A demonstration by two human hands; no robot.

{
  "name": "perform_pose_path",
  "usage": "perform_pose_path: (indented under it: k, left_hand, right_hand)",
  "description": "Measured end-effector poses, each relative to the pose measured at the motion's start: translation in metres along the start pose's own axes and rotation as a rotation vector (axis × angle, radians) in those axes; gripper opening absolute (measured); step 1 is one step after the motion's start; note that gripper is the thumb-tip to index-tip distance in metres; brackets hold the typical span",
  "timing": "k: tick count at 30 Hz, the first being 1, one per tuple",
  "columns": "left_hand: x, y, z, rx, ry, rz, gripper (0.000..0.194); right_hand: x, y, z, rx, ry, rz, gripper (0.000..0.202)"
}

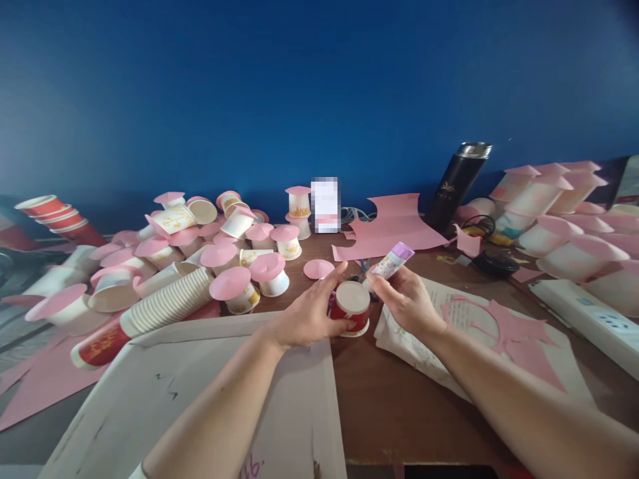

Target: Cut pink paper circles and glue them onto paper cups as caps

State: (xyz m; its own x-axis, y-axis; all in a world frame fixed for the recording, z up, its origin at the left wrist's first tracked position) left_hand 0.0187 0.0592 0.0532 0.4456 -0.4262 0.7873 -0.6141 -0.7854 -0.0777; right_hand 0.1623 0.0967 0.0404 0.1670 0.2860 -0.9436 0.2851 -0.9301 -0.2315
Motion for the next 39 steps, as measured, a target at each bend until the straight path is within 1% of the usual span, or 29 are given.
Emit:
perform_pose_path:
  k: [4,7,9,12,15,19,23,26,29,35,37,39]
  left_hand:
    - [-0.003,0.0,0.001,0.0,0.003,-0.023,0.099]
    - [-0.004,0.0,0.002,0.031,-0.032,0.014,0.112]
    - [-0.006,-0.001,0.002,0.069,-0.077,0.013,0.12]
    - [-0.012,-0.002,0.005,0.1,-0.111,-0.063,0.121]
    - [-0.014,-0.003,0.006,0.095,-0.105,-0.106,0.116]
    - [-0.011,-0.004,0.004,0.071,-0.085,-0.087,0.109]
    - [-0.008,-0.004,0.003,0.03,-0.043,-0.072,0.107]
    - [-0.007,-0.003,0.002,0.014,-0.019,-0.083,0.105]
    - [-0.006,-0.003,0.001,0.008,-0.002,-0.09,0.102]
    - [-0.005,-0.003,0.002,-0.004,0.018,-0.056,0.1]
    - [-0.004,-0.003,0.002,-0.01,0.016,-0.044,0.099]
    - [-0.003,-0.002,0.001,-0.005,0.01,-0.037,0.098]
  right_hand:
    - [0.007,0.001,-0.012,0.114,0.018,0.04,0.024]
    - [0.001,0.003,-0.016,0.172,-0.045,-0.015,0.025]
    - [-0.004,0.004,-0.013,0.156,-0.076,-0.05,0.024]
    - [-0.01,0.005,-0.005,0.085,-0.115,-0.087,0.023]
    - [-0.015,0.006,0.001,0.039,-0.142,-0.122,0.021]
    - [-0.019,0.007,0.002,0.021,-0.154,-0.144,0.019]
    - [-0.023,0.006,0.007,-0.061,-0.14,-0.164,0.017]
    - [-0.021,0.005,0.009,-0.103,-0.104,-0.137,0.017]
    - [-0.018,0.004,0.006,-0.096,-0.032,-0.093,0.017]
    - [-0.018,0.003,-0.003,-0.018,0.127,-0.045,0.018]
    - [-0.014,0.003,-0.007,0.021,0.184,-0.008,0.02]
    - [-0.009,0.002,-0.01,0.042,0.176,0.013,0.021]
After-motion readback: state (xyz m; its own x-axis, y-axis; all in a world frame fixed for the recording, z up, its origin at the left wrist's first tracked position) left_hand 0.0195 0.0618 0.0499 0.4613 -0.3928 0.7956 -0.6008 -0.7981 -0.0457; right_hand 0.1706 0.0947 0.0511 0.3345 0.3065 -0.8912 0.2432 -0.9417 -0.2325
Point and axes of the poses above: each hand's wrist, its own y-axis away from the middle knuckle, its own z-axis out of the palm, x = y × z, the point moved 9 cm from there along -y, towards the middle knuckle, and after that the axes turned 9 degrees about -x, right-handed, at the moved point
